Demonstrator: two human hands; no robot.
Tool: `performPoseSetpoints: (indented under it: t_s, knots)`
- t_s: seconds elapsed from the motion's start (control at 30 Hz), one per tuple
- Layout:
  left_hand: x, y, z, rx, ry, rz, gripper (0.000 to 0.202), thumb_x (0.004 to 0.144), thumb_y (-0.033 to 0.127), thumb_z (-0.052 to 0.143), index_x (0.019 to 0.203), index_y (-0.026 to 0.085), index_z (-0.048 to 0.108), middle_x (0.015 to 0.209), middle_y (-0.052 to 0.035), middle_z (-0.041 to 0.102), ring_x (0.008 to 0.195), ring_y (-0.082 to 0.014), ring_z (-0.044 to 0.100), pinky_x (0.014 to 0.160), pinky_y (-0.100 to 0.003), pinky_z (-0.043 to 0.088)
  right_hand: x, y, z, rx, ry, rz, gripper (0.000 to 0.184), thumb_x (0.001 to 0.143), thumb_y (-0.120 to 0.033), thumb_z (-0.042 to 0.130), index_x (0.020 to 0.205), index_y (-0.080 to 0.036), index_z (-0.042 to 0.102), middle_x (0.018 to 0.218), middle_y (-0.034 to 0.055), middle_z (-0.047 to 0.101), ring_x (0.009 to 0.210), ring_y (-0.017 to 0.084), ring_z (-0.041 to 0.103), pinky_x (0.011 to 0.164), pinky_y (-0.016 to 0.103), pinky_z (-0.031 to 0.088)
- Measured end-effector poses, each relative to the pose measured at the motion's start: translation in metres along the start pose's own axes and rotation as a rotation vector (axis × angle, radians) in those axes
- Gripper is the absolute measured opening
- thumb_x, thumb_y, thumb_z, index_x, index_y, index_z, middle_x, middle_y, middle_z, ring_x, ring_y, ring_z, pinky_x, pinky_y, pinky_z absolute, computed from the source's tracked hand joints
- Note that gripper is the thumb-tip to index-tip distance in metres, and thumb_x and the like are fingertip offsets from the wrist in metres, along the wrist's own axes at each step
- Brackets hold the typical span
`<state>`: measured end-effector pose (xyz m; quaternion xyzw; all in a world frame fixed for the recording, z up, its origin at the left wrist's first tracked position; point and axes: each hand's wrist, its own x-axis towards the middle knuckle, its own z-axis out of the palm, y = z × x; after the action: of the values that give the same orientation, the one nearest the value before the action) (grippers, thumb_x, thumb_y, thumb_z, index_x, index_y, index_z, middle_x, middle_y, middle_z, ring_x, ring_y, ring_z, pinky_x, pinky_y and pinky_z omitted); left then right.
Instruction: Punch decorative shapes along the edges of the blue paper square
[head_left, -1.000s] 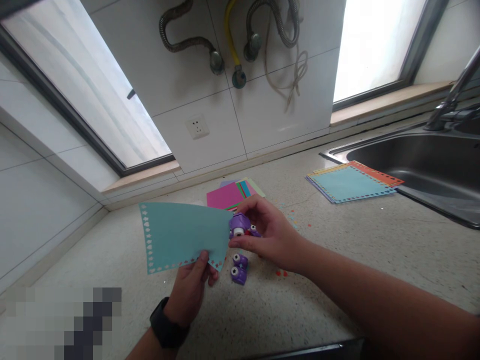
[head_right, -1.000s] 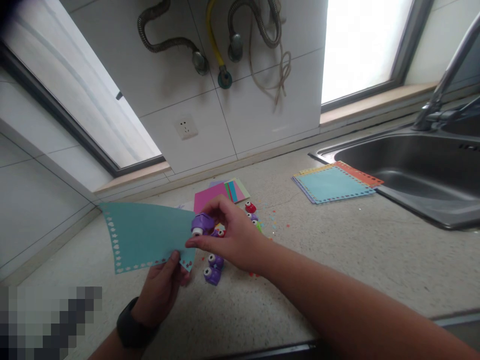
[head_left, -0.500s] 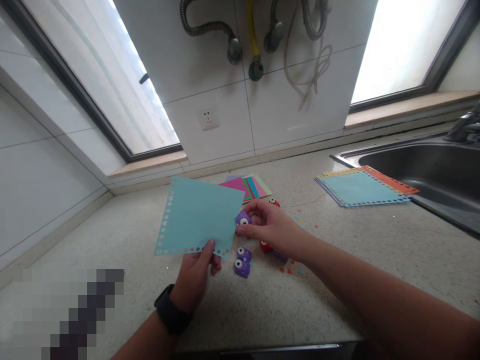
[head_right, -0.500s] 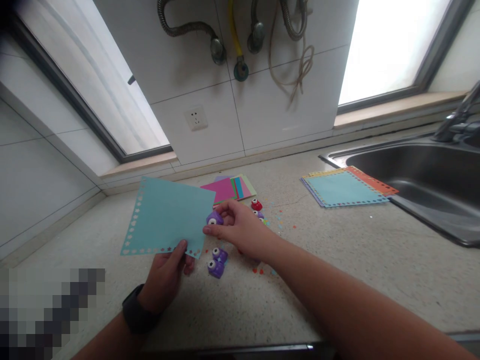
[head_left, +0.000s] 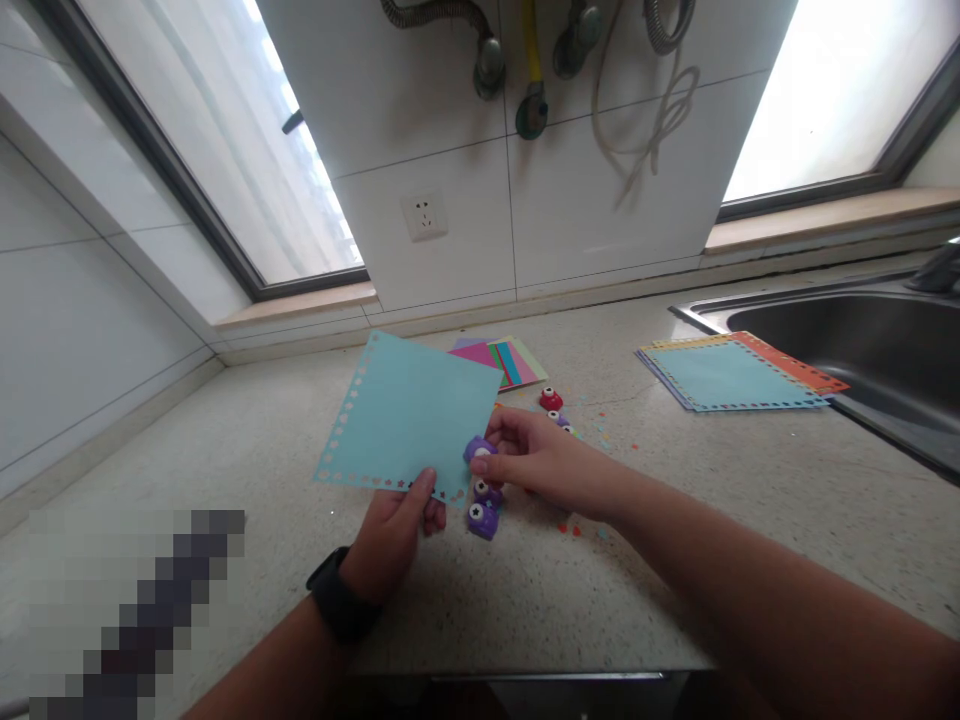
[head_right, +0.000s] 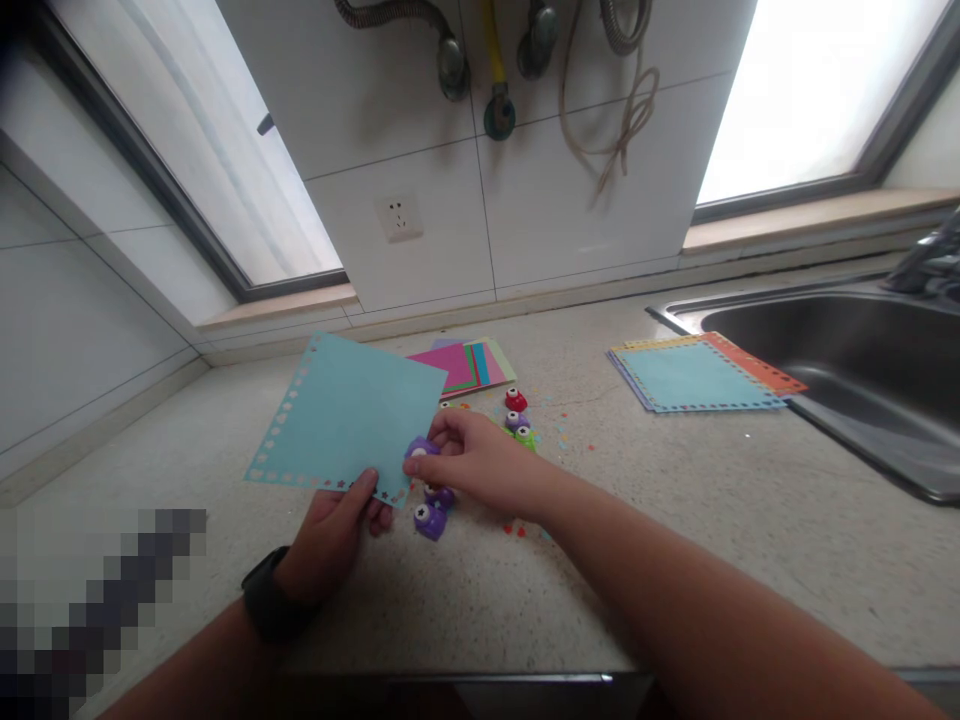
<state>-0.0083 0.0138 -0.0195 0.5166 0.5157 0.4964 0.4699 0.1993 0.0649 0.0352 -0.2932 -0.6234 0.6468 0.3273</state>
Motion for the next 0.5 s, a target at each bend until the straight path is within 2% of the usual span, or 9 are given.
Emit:
performPoseSetpoints:
  t_s: [0.17,0.37,0.5]
  knots:
    - [-0.0019,0.0018,0.0009,0.019,0.009,-0.003,0.04,0.092,0.051,0.055,0.068,0.019,0.055,0.054,0.0032,0.055,0.05,-0.013,0.049,0.053,-0.027,0.04,-0.0018,-0.0028,0.0032,0.009,-0.015,0.031,0.036,0.077,-0.046,0.079,0.087,-0.016,0.062,0.076,0.0018,0.064,0.068,0.014,0.058,0.065,0.028,0.046]
    - [-0.0028,0.008,0.0015,0.008,0.006,-0.012,0.039,0.089,0.05,0.058,0.066,0.019,0.057,0.052,0.0024,0.054,0.048,-0.0129,0.049,0.051,-0.026,0.041,-0.0031,0.0015,0.0038,-0.043,-0.017,0.086,0.033,0.079,-0.048,0.077,0.08,-0.017,0.066,0.074,0.0026,0.066,0.069,0.015,0.06,0.067,0.029,0.047]
    - [-0.0016,0.0037,-0.0014,0.027,-0.027,-0.009,0.039,0.093,0.049,0.053,0.07,0.018,0.06,0.057,0.0011,0.057,0.051,-0.013,0.05,0.051,-0.026,0.041,-0.0026,0.0057,0.0056,-0.053,-0.031,0.099,0.033,0.08,-0.048,0.077,0.085,-0.016,0.069,0.077,0.0036,0.066,0.072,0.016,0.06,0.071,0.03,0.048]
